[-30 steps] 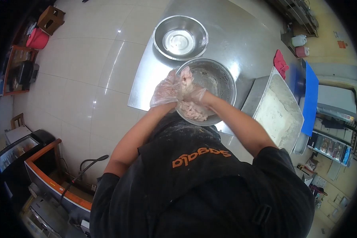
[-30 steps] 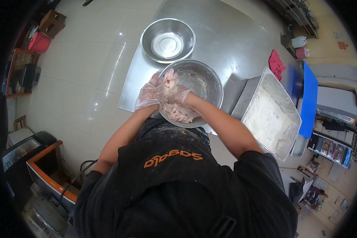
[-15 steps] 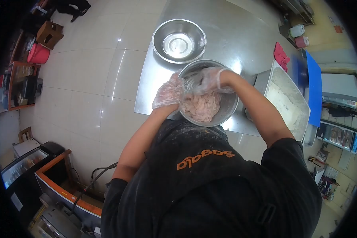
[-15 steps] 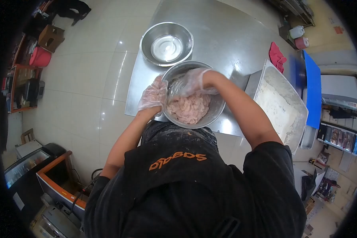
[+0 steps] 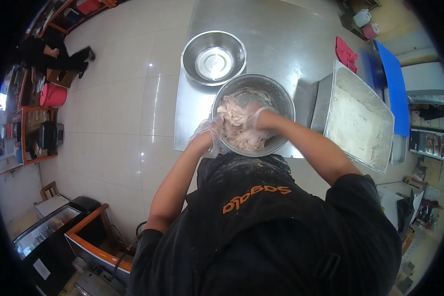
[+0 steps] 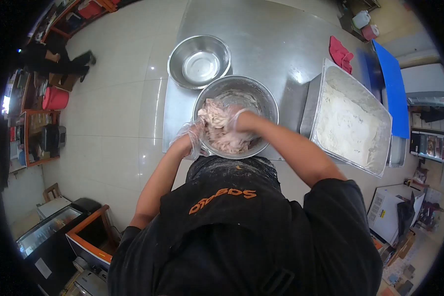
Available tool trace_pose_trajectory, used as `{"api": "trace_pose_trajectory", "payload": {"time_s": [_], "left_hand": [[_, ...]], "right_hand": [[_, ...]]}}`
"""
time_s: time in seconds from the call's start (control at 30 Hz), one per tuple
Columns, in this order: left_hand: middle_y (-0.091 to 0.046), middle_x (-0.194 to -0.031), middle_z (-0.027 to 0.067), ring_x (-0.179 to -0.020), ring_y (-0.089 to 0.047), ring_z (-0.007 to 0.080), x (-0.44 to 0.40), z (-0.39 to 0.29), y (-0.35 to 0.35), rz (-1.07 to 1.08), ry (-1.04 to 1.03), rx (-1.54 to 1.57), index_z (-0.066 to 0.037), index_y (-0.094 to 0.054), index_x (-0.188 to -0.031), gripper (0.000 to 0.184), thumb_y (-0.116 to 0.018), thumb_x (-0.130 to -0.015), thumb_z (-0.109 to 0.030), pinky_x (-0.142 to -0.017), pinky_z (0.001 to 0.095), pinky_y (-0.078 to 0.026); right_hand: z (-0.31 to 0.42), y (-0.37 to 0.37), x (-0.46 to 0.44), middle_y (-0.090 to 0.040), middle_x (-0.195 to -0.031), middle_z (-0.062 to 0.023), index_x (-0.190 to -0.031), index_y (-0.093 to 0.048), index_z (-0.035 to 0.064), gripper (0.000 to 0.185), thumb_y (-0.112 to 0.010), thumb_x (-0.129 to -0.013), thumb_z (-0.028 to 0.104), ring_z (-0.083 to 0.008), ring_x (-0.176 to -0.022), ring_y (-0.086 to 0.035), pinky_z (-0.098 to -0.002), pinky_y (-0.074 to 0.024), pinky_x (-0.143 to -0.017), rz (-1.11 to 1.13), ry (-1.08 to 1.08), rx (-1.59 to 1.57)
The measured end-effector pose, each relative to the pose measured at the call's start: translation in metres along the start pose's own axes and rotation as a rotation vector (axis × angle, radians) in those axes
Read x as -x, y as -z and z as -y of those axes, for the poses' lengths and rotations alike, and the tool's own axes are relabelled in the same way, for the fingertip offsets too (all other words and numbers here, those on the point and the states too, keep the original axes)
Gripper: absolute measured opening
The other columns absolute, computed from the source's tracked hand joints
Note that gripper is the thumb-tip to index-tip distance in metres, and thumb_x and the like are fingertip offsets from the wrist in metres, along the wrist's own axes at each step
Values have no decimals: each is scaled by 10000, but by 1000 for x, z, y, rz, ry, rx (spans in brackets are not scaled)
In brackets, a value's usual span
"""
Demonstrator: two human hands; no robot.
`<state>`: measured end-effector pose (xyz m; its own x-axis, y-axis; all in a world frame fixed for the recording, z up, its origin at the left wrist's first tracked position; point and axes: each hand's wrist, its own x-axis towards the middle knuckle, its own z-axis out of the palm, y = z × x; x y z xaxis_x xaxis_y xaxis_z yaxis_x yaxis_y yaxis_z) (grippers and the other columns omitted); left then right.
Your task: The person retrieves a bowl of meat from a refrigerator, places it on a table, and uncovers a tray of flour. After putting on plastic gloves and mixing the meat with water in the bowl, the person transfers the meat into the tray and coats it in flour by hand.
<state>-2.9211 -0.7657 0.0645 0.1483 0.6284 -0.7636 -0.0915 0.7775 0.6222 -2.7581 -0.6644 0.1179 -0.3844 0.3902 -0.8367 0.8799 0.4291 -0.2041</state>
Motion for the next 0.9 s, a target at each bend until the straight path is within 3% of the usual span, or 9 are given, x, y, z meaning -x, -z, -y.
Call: {"api": "trace_pose_trajectory", "payload": {"time_s": [0.13,0.2,0.23,0.33,0.4,0.5,0.57,0.77,0.9], "left_hand": [[-591,-880,124,-726,-619,273,-30,18,21,60,-152,-267,4,-509,-1097,445,-490,-885,-386,-499,426,-557],[-593,-842,133,-677,-619,272,-31,13,19,134,-151,-242,24,-526,-1047,387,-525,-871,-320,-483,418,-555],[-594,-830,141,-657,-618,274,-26,5,17,172,-124,-160,33,-534,-1021,359,-540,-860,-287,-478,416,-555],[-602,-798,155,-641,-623,283,-13,2,23,233,-24,-66,44,-551,-968,313,-567,-839,-241,-481,419,-557],[-608,-792,159,-654,-629,292,-15,1,30,253,12,-44,40,-558,-960,304,-578,-830,-234,-494,428,-559],[-619,-849,166,-733,-642,314,-7,17,19,126,33,76,18,-557,-989,297,-577,-839,-237,-540,453,-564],[-619,-878,155,-722,-642,271,13,11,-7,-28,66,178,-10,-552,-998,242,-540,-870,-215,-555,397,-564],[-614,-830,99,-664,-633,198,26,-9,-19,77,172,383,-14,-556,-956,165,-480,-895,-146,-536,297,-546],[-604,-804,102,-685,-641,224,25,9,-11,86,108,358,-14,-542,-971,157,-471,-895,-132,-540,332,-562]], "right_hand": [[-89,-35,-71,-549,-1160,-218,-1129,-559,-2,569,-660,-692,348,-285,-1046,-557,-384,-457,-871,-465,376,-21],[-32,-19,-37,-591,-1081,-223,-1037,-618,-6,520,-629,-708,396,-276,-1001,-575,-394,-446,-868,-740,277,-152],[-2,9,-6,-620,-968,-223,-932,-653,-11,449,-631,-716,383,-271,-917,-585,-411,-430,-876,-287,201,-115],[-14,-16,-54,-621,-973,-204,-946,-652,1,428,-643,-720,364,-266,-880,-576,-404,-442,-845,-23,342,-381],[-56,-17,-86,-616,-1021,-184,-945,-663,26,388,-647,-733,350,-263,-924,-567,-376,-433,-831,137,600,-173],[-60,7,-32,-625,-978,-169,-976,-649,18,328,-645,-738,243,-258,-909,-566,-349,-431,-810,-35,665,-152],[-46,-3,-7,-619,-1019,-172,-1054,-626,13,378,-647,-734,214,-267,-924,-561,-337,-422,-840,76,208,-51],[-20,-74,-56,-503,-1265,-156,-1302,-455,66,649,-685,-729,265,-250,-1102,-506,-335,-378,-943,240,366,-879],[17,-78,-40,-537,-1206,-189,-1231,-498,2,555,-651,-727,177,-257,-1060,-533,-338,-403,-929,-419,397,-586]]}}
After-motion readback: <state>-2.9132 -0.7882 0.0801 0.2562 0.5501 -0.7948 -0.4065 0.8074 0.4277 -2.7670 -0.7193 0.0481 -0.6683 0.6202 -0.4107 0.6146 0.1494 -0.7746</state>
